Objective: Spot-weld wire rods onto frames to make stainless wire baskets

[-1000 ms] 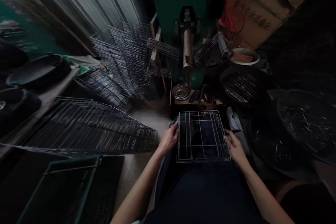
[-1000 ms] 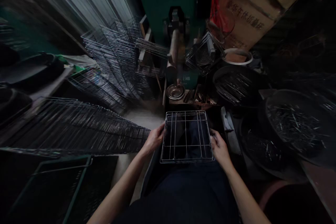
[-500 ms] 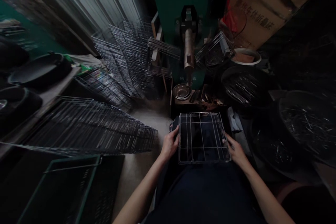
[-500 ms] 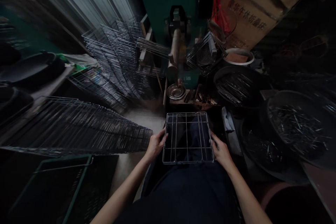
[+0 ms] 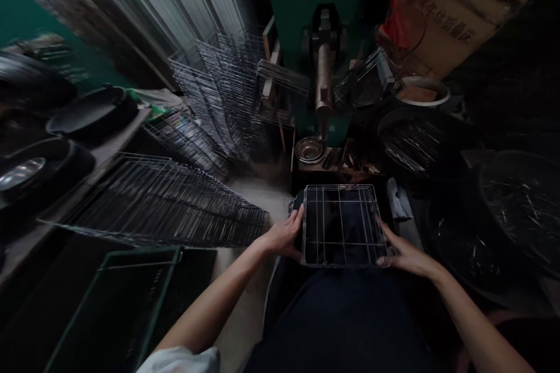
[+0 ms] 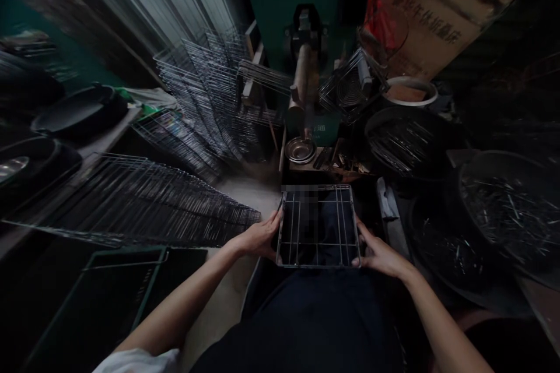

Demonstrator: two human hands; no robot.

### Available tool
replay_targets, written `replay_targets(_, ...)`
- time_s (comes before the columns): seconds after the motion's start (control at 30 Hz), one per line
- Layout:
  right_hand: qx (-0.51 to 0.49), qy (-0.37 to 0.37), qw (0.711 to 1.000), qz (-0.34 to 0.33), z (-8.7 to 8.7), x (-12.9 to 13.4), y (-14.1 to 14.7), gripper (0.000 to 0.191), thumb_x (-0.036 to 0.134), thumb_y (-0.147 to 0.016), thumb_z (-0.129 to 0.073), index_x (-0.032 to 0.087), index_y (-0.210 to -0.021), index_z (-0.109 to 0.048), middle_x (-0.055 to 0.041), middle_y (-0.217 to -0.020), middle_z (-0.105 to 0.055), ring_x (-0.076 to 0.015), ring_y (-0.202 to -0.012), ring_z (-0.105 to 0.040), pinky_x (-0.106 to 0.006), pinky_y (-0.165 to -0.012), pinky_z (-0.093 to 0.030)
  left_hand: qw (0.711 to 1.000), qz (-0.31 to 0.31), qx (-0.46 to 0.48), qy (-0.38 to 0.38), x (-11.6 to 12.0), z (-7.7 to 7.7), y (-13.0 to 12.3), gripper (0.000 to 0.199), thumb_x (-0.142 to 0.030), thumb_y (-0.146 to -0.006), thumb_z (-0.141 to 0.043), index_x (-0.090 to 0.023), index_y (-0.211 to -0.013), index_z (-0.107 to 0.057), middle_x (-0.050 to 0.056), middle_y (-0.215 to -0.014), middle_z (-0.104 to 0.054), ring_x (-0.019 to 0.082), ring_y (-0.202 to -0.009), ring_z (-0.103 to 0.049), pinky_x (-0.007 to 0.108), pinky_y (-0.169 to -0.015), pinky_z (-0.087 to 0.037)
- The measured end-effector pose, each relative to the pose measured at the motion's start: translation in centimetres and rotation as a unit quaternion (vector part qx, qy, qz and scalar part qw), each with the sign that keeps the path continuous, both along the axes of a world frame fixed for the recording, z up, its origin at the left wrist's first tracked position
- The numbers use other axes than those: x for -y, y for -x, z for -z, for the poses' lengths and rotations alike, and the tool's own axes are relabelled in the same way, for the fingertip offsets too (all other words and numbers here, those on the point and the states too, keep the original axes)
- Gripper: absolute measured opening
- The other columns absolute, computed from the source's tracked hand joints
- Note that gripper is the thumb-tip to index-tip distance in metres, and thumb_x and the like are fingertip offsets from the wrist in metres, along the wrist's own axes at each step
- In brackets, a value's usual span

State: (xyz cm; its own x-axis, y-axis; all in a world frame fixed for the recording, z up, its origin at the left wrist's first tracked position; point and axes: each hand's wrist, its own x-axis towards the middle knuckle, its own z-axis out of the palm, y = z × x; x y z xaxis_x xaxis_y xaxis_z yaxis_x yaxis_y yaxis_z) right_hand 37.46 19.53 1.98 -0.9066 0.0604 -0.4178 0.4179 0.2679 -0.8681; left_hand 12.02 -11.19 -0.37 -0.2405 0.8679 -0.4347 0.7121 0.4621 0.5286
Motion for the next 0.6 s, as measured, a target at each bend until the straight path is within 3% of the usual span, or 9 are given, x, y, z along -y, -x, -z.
replay_targets(0.1,0.022,0.042,0.999,0.01,0.9,0.0,0.0,0.118,0.045,-0.074,-0.077,0.023,-0.161,-0.001,-0.0138,-0.164,-0.023,-0.0357,-0.137,-0.046,-0.05,-0.109,-0.043,1.0,0.001,-0.016,0.011,-0.2,-0.2,-0.1,0.155,-0.065,-0.051,-0.084,-0.006,-0.155,0.015,0.032,-0.163,0.001,0.047,-0.151,-0.009,0.051,-0.118,-0.028)
replay_targets(0.17,0.025,0.02,0.999,-0.006,1.1,0.0,-0.2,0.117,0.047,-0.073,-0.078,0.021,-0.161,-0.005,-0.0126,-0.165,-0.02,-0.0363,-0.145,-0.033,-0.052,-0.116,-0.033,1.0,0.013,0.011,0.004,0.2,-1.6,0.9,0.152,-0.064,-0.05,-0.085,-0.009,-0.157,0.008,0.032,-0.163,-0.006,0.048,-0.149,-0.019,0.051,-0.114,-0.033)
replay_targets(0.23,0.009,-0.02,0.999,-0.024,1.0,0.1,-0.7,0.115,0.048,-0.074,-0.077,0.022,-0.161,-0.008,-0.0102,-0.166,-0.016,-0.0346,-0.151,-0.018,-0.052,-0.121,-0.02,0.998,0.019,0.057,-0.002,0.5,-4.3,2.9,0.135,-0.064,-0.057,-0.082,-0.016,-0.159,-0.008,0.028,-0.16,-0.025,0.044,-0.137,-0.045,0.049,-0.105,-0.044)
replay_targets(0.3,-0.016,-0.054,0.998,-0.038,0.7,0.5,-1.3,0.111,0.049,-0.077,-0.075,0.022,-0.161,-0.008,-0.0088,-0.167,-0.014,-0.0317,-0.152,-0.011,-0.05,-0.123,-0.012,0.997,-0.004,0.077,-0.027,-0.2,-7.9,5.2,0.108,-0.063,-0.069,-0.075,-0.022,-0.156,-0.026,0.02,-0.147,-0.047,0.033,-0.113,-0.065,0.044,-0.095,-0.051)
replay_targets(0.37,-0.03,-0.086,0.995,-0.042,0.4,1.2,-1.9,0.108,0.046,-0.08,-0.073,0.023,-0.162,-0.007,-0.009,-0.166,-0.016,-0.0302,-0.152,-0.015,-0.048,-0.124,-0.011,0.993,-0.033,0.053,-0.098,-2.1,-11.6,6.8,0.097,-0.061,-0.077,-0.071,-0.023,-0.155,-0.028,0.017,-0.139,-0.054,0.028,-0.109,-0.066,0.044,-0.094,-0.052)
replay_targets(0.47,-0.038,-0.138,0.989,-0.024,0.4,2.5,-2.9,0.101,0.036,-0.083,-0.07,0.027,-0.162,-0.007,-0.0075,-0.165,-0.022,-0.0288,-0.149,-0.026,-0.046,-0.122,-0.02,0.985,0.031,0.071,-0.154,-7.0,-16.0,6.5,0.111,-0.056,-0.071,-0.078,-0.024,-0.158,-0.018,0.018,-0.148,-0.048,0.031,-0.122,-0.06,0.046,-0.099,-0.05)
replay_targets(0.6,-0.075,-0.176,0.981,0.014,1.1,4.4,-4.3,0.096,0.026,-0.084,-0.068,0.035,-0.161,-0.012,-0.0032,-0.164,-0.026,-0.0279,-0.146,-0.033,-0.045,-0.119,-0.031,0.979,0.146,0.077,-0.12,-13.0,-18.4,2.4,0.129,-0.058,-0.055,-0.085,-0.021,-0.158,-0.017,0.019,-0.158,-0.037,0.037,-0.134,-0.051,0.047,-0.104,-0.047)
